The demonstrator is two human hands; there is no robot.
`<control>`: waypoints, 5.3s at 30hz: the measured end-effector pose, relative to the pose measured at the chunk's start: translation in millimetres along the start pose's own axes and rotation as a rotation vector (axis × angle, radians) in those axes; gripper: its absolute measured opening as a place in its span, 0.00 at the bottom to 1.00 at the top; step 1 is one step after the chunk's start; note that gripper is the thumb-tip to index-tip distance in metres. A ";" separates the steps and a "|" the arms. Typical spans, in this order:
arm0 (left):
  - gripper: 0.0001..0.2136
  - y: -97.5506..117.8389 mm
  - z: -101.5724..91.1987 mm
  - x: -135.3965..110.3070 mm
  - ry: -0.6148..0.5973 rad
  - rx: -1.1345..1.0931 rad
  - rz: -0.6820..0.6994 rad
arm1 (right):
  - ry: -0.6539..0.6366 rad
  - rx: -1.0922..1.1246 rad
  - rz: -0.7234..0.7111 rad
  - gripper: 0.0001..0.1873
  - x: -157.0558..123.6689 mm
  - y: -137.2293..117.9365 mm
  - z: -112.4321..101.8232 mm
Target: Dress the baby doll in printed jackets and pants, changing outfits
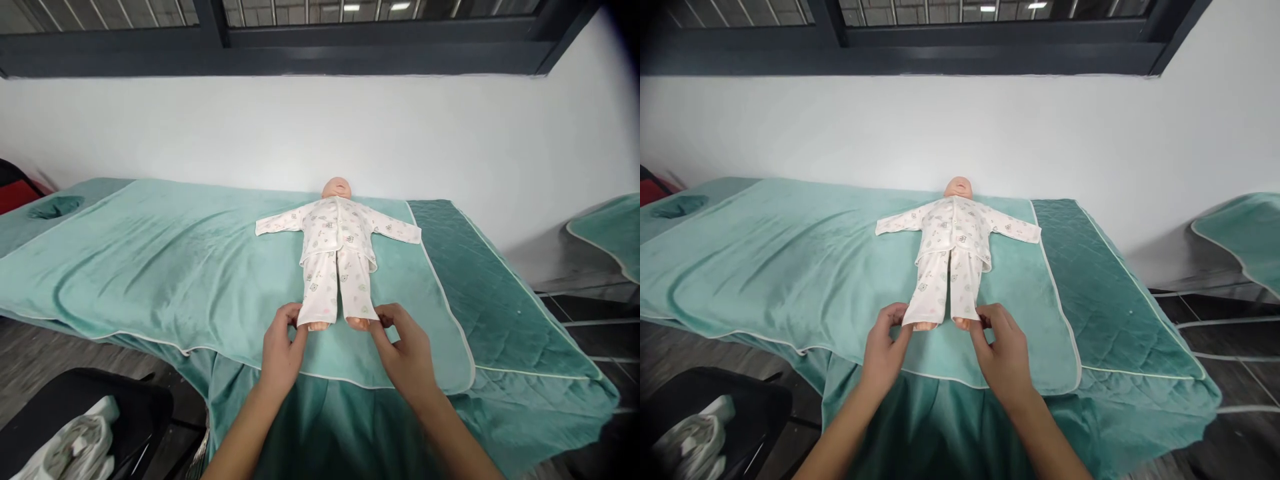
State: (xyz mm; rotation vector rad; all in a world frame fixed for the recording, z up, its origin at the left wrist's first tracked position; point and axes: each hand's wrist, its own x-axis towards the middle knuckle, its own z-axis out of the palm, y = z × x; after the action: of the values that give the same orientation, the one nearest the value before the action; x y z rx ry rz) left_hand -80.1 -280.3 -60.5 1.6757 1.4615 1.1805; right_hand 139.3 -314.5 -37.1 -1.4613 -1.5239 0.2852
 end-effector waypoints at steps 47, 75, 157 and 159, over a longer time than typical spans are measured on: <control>0.14 28.7 45.4 9.1 -0.099 0.583 0.531 | 0.052 0.054 0.167 0.16 -24.4 39.2 30.5; 0.09 20.8 49.5 2.0 0.006 0.396 0.660 | 0.130 -0.007 -0.060 0.06 -43.1 53.4 38.1; 0.10 0.7 23.2 -7.5 0.121 0.271 0.562 | 0.217 0.145 0.051 0.09 -53.0 52.3 41.2; 0.09 -3.0 19.6 -1.1 0.128 0.188 0.505 | 0.259 0.373 0.211 0.13 -46.0 49.6 34.9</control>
State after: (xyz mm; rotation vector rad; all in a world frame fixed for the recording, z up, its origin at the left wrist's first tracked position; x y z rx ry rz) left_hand -63.6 -278.7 -71.5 2.2215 1.2909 1.4707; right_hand 136.1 -326.6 -112.3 -1.3016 -1.0458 0.4606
